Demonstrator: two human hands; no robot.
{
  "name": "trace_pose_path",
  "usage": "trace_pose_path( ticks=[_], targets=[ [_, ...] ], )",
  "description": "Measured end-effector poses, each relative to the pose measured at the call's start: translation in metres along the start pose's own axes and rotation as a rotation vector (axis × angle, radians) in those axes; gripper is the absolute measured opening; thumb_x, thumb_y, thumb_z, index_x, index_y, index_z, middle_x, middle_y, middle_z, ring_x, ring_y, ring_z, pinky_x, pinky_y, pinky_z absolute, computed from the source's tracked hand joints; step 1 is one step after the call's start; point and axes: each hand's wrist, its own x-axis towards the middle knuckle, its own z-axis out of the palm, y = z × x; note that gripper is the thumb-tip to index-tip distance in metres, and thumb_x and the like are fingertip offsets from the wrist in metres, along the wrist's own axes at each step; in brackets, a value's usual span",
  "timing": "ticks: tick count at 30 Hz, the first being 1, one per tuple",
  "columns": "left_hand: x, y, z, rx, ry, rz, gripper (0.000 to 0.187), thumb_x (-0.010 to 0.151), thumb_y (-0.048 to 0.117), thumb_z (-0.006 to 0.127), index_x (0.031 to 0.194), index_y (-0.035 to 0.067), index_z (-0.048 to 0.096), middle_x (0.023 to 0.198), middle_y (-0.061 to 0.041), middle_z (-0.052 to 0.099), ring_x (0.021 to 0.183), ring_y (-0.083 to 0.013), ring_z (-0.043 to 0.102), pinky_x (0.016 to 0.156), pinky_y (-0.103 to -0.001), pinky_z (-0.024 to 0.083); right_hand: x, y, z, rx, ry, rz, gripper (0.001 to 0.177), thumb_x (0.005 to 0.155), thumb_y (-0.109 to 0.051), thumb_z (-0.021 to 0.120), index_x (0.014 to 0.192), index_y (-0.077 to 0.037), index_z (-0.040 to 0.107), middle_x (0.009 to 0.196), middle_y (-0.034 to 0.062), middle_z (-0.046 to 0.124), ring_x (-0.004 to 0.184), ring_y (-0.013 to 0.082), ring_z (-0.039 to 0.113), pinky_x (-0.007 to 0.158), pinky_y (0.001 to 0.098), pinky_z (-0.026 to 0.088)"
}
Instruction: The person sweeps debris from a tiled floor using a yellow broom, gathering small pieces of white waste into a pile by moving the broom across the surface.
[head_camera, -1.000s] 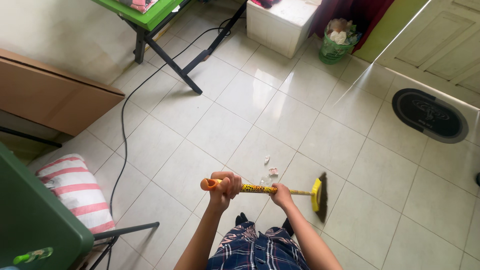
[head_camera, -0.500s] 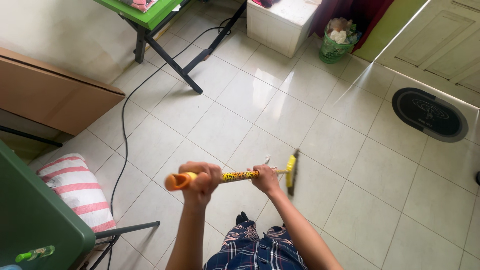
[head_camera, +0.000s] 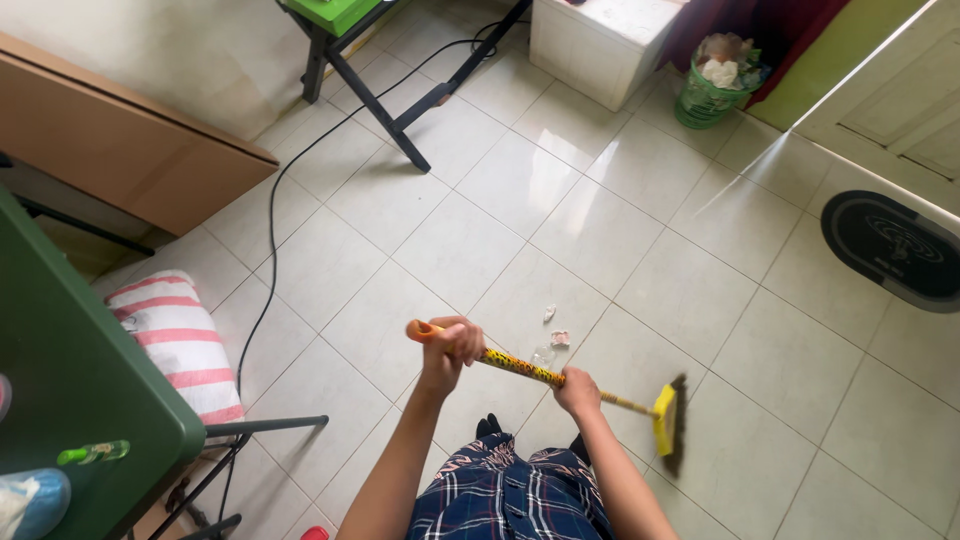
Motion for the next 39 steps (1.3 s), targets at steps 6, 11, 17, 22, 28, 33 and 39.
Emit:
trace_pose_path(
  ticks=[6, 11, 17, 22, 28, 33, 39],
  targets=[
    [0.005, 0.035, 0.013, 0.048, -0.074, 0.017, 0.039, 0.088, 0.015, 0.050, 0.054, 0.010, 0.032, 0.046, -0.001, 0.033, 0.043, -0.0108, 0.028, 0.044, -0.028, 0.026, -0.002, -0.040, 0.017, 0.053, 0.045, -0.131, 0.013, 0.077, -0.022, 0.071, 0.087, -0.015, 0.075, 0.093, 0.0133, 0.072, 0.092, 0.0371, 0.069, 0.081, 0.0489, 0.056],
    [0.003, 0.081, 0.025, 0.151, -0.222, 0.062, 0.035, 0.082, 0.015, 0.054, 0.055, 0.009, 0.032, 0.046, 0.000, 0.033, 0.042, -0.0097, 0.029, 0.043, -0.028, 0.025, 0.006, -0.100, -0.010, 0.120, 0.089, -0.202, 0.006, 0.080, -0.017, 0.067, 0.081, -0.012, 0.071, 0.086, 0.0152, 0.072, 0.088, 0.0387, 0.068, 0.075, 0.0504, 0.054],
    [0.001, 0.108, 0.028, 0.233, -0.092, 0.189, 0.034, 0.083, 0.015, 0.056, 0.055, 0.009, 0.038, 0.048, -0.001, 0.037, 0.043, -0.0065, 0.030, 0.043, -0.024, 0.023, 0.001, -0.156, -0.068, 0.229, 0.143, -0.308, 0.043, 0.093, -0.044, 0.068, 0.076, -0.005, 0.063, 0.081, 0.0176, 0.068, 0.080, 0.0427, 0.064, 0.069, 0.0524, 0.050],
    [0.015, 0.122, 0.026, 0.095, 0.178, 0.306, 0.030, 0.092, 0.019, 0.059, 0.068, 0.012, 0.042, 0.052, -0.002, 0.044, 0.043, -0.0116, 0.039, 0.043, -0.030, 0.035, 0.002, -0.164, -0.079, 0.160, 0.246, -0.364, 0.040, 0.094, -0.038, 0.063, 0.068, -0.008, 0.063, 0.069, 0.0166, 0.067, 0.076, 0.0372, 0.064, 0.073, 0.0516, 0.045],
    [0.031, 0.082, 0.015, 0.124, 0.280, 0.199, 0.044, 0.104, 0.025, 0.053, 0.064, 0.010, 0.043, 0.056, -0.003, 0.045, 0.053, -0.0184, 0.045, 0.059, -0.033, 0.044, 0.013, -0.104, -0.035, 0.066, 0.174, -0.221, 0.019, 0.086, -0.029, 0.067, 0.076, -0.012, 0.069, 0.081, 0.0135, 0.071, 0.083, 0.0389, 0.066, 0.079, 0.0536, 0.047],
    [0.027, 0.056, 0.007, 0.071, 0.196, 0.098, 0.050, 0.102, 0.022, 0.052, 0.055, 0.012, 0.034, 0.048, 0.001, 0.032, 0.045, -0.0120, 0.030, 0.046, -0.029, 0.029, 0.015, -0.085, 0.000, 0.116, -0.013, -0.066, 0.016, 0.080, -0.030, 0.074, 0.088, -0.016, 0.077, 0.090, 0.0151, 0.073, 0.092, 0.0381, 0.069, 0.083, 0.0499, 0.055],
    [0.025, 0.089, 0.016, 0.178, -0.031, 0.118, 0.043, 0.093, 0.015, 0.049, 0.054, 0.011, 0.032, 0.048, 0.001, 0.032, 0.044, -0.0097, 0.028, 0.044, -0.028, 0.026, 0.027, -0.112, 0.008, 0.215, 0.074, -0.165, 0.015, 0.078, -0.022, 0.073, 0.087, -0.013, 0.080, 0.091, 0.0161, 0.073, 0.094, 0.0369, 0.069, 0.085, 0.0472, 0.055]
  ],
)
